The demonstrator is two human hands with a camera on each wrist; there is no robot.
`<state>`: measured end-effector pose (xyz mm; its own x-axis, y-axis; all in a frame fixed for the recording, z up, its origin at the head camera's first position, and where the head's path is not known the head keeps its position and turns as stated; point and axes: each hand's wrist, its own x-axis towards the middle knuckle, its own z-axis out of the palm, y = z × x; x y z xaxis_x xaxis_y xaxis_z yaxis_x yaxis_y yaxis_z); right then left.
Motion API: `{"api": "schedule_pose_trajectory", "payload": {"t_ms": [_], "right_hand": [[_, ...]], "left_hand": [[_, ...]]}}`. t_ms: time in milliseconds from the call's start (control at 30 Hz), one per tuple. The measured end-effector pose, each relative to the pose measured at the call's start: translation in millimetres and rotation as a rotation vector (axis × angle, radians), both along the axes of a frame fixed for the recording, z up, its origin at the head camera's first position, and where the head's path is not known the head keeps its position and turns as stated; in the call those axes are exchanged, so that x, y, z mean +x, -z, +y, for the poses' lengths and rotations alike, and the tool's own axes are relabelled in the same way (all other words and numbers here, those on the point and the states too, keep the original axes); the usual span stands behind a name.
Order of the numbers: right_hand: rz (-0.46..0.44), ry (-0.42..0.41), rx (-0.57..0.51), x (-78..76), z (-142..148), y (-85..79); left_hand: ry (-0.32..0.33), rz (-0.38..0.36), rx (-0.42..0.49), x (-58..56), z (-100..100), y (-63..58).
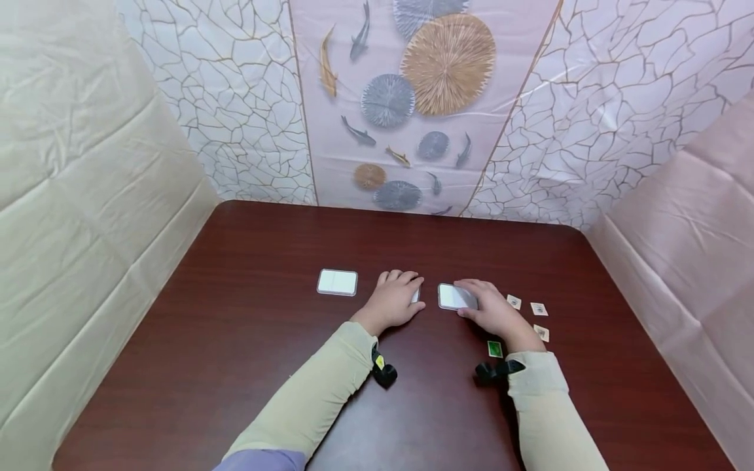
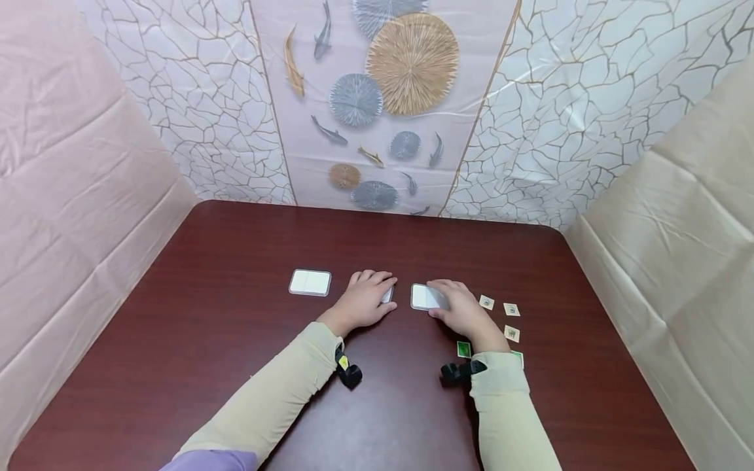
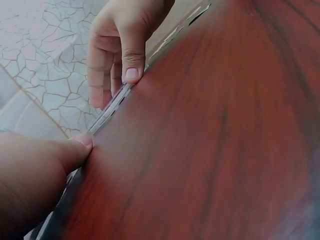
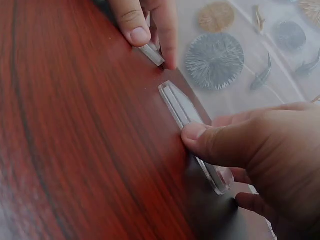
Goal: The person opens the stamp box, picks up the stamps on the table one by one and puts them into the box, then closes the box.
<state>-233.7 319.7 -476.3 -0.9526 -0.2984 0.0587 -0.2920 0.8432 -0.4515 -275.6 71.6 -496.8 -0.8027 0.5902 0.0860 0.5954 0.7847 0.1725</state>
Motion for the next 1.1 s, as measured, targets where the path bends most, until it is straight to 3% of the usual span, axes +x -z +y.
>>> {"api": "schedule_pose_trajectory", "payload": {"t_ms": [167, 600, 833, 1100], "right_hand": [[0.003, -0.010, 0.012, 0.8, 1, -2.7], [0.003, -0.068, -0.042, -6.0, 8, -10.1], [0.010, -0.108, -0.032, -27.3, 12, -20.6], [-0.018, -0.130, -0.044, -59.0, 19, -13.6]], "left_hand": [[0.010, 0.051, 0.028, -0.1, -2, 2.0], [0.016, 0.068, 0.048, -3.4, -8, 5.5], [-0.017, 0.040, 0.049, -5.9, -25, 5.3], [0.018, 0.091, 0.076, -11.0, -44, 10.7]]}}
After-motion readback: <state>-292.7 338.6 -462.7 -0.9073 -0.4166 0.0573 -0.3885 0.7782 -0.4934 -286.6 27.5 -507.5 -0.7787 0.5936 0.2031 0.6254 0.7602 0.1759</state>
